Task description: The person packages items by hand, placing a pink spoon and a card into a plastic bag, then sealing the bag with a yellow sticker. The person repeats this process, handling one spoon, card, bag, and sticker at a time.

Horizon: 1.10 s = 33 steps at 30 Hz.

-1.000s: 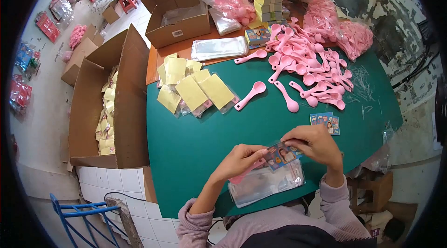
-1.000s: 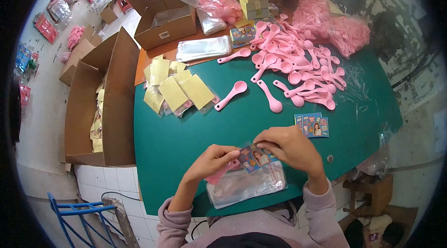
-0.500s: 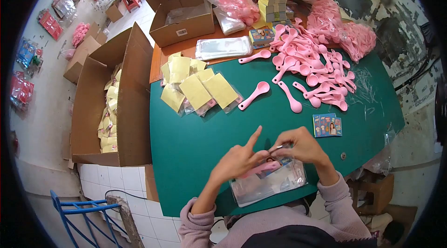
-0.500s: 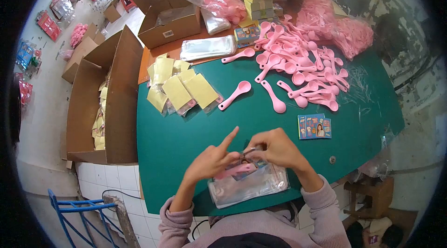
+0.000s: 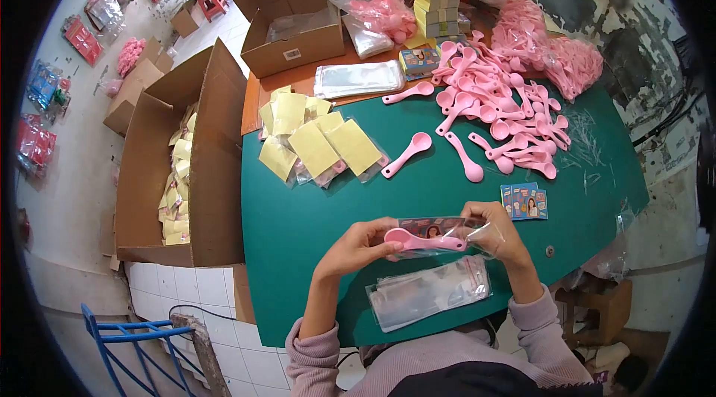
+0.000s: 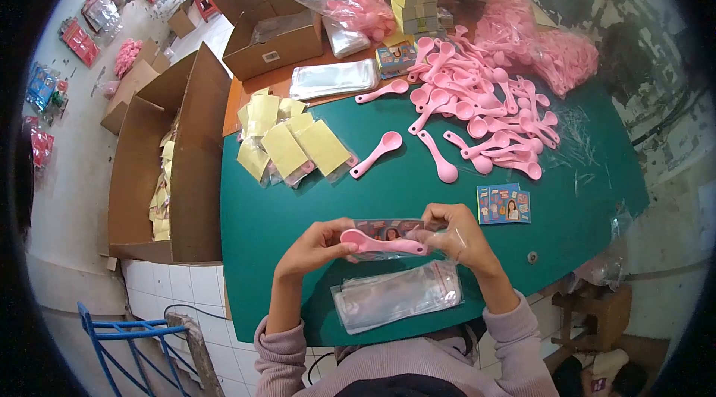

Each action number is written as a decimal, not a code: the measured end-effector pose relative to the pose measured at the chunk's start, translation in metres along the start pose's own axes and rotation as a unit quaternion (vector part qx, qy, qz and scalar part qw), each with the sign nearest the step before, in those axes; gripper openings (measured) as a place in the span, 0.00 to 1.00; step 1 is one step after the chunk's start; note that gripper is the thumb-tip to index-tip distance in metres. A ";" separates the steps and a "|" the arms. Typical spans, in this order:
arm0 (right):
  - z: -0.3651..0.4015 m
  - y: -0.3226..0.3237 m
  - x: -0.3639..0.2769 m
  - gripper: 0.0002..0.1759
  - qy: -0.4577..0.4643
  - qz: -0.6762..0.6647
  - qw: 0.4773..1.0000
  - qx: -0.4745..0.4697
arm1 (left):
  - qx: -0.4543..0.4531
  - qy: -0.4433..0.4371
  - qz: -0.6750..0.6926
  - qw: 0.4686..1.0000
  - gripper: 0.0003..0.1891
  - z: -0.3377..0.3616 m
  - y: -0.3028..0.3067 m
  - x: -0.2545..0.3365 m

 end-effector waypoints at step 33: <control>-0.009 -0.083 -0.033 0.09 0.186 0.479 0.858 -0.009 | 0.147 0.076 0.148 0.975 0.29 0.004 -0.023 -0.040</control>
Point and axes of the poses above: each hand's wrist, its own z-axis away from the middle knuckle, its own y-axis out of the back of the hand, x = y × z, the point moved 8 cm from there along -z, towards the middle knuckle, and after that the axes turned 7 degrees about -x, right-handed, at the moved point
